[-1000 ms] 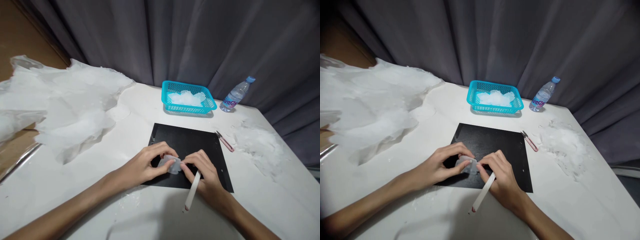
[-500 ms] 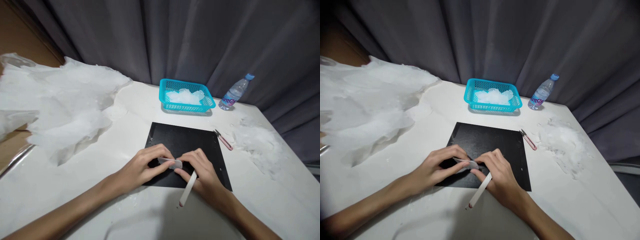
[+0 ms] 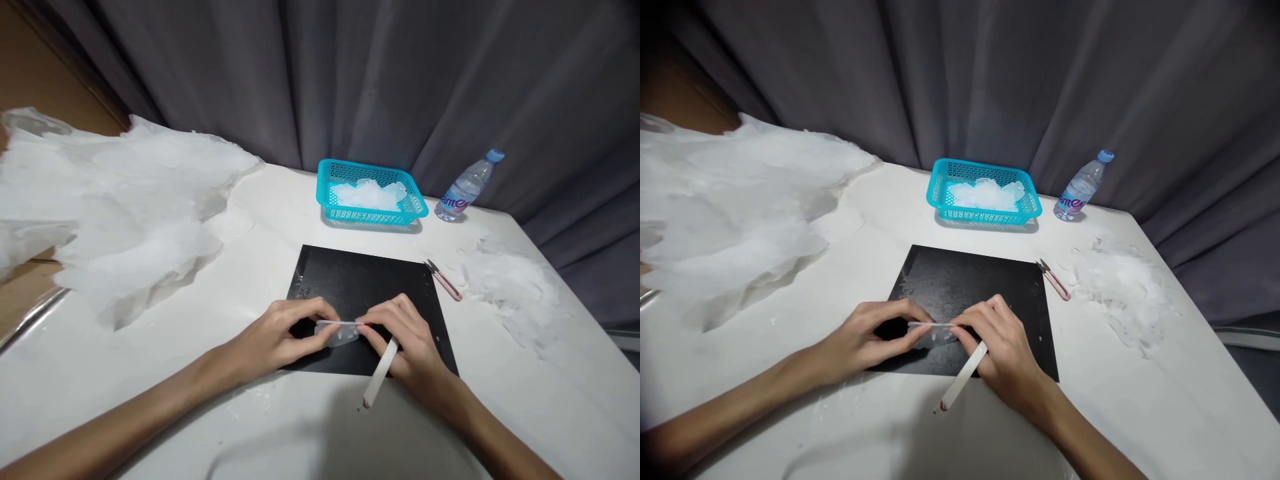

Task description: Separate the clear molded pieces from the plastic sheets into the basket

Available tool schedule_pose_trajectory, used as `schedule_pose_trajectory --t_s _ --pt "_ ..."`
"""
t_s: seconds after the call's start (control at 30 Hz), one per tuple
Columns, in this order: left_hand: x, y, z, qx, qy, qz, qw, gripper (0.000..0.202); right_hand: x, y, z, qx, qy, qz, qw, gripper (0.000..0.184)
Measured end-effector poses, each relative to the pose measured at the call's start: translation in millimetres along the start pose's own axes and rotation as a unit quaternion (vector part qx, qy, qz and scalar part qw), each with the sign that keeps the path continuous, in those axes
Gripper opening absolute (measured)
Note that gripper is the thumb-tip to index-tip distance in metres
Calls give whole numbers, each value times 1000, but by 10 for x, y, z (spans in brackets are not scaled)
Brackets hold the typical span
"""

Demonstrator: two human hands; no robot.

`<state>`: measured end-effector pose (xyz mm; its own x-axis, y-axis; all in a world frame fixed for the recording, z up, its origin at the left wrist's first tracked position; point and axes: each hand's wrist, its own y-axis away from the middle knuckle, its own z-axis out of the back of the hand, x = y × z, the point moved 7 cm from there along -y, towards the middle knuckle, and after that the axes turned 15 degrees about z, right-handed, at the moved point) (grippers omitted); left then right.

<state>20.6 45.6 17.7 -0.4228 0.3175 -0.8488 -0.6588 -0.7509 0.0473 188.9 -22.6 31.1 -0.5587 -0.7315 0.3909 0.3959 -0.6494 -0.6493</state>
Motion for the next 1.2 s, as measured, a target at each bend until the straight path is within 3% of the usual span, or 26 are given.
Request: schedule_pose_trajectory --t_s 0.27,0.4,0.57,0.7,0.8,0.87,0.9,1.03,1.1,1.2 --pt "15 16 -26 28 48 -10 998 7 57 -16 74 -27 15 9 999 13" --pt "59 -36 -43 32 52 42 997 14 -51 33 43 -4 2 -6 1000 12" --pt "197 -79 -56 44 174 135 974 22 -246 105 -38 55 47 -56 996 24" --pt "221 -116 33 5 168 132 977 25 -314 130 -89 68 95 -46 992 18" --pt "133 -378 229 -38 101 86 990 24 -360 139 -94 50 115 -39 991 16" --pt "2 -715 450 -91 41 36 994 26 -383 137 -101 43 120 -37 991 13" --pt "-70 -910 605 -146 9 16 989 28 -390 134 -108 43 122 -37 991 12" --pt "-262 -1655 1040 -256 -38 -9 966 33 -396 111 -120 47 148 -33 987 12" --pt "-282 -1798 1141 -297 -75 -12 952 32 -427 105 -87 44 159 -33 986 14" --pt "-190 -1663 1129 -296 -155 -10 943 30 -579 139 57 32 196 -44 979 18"
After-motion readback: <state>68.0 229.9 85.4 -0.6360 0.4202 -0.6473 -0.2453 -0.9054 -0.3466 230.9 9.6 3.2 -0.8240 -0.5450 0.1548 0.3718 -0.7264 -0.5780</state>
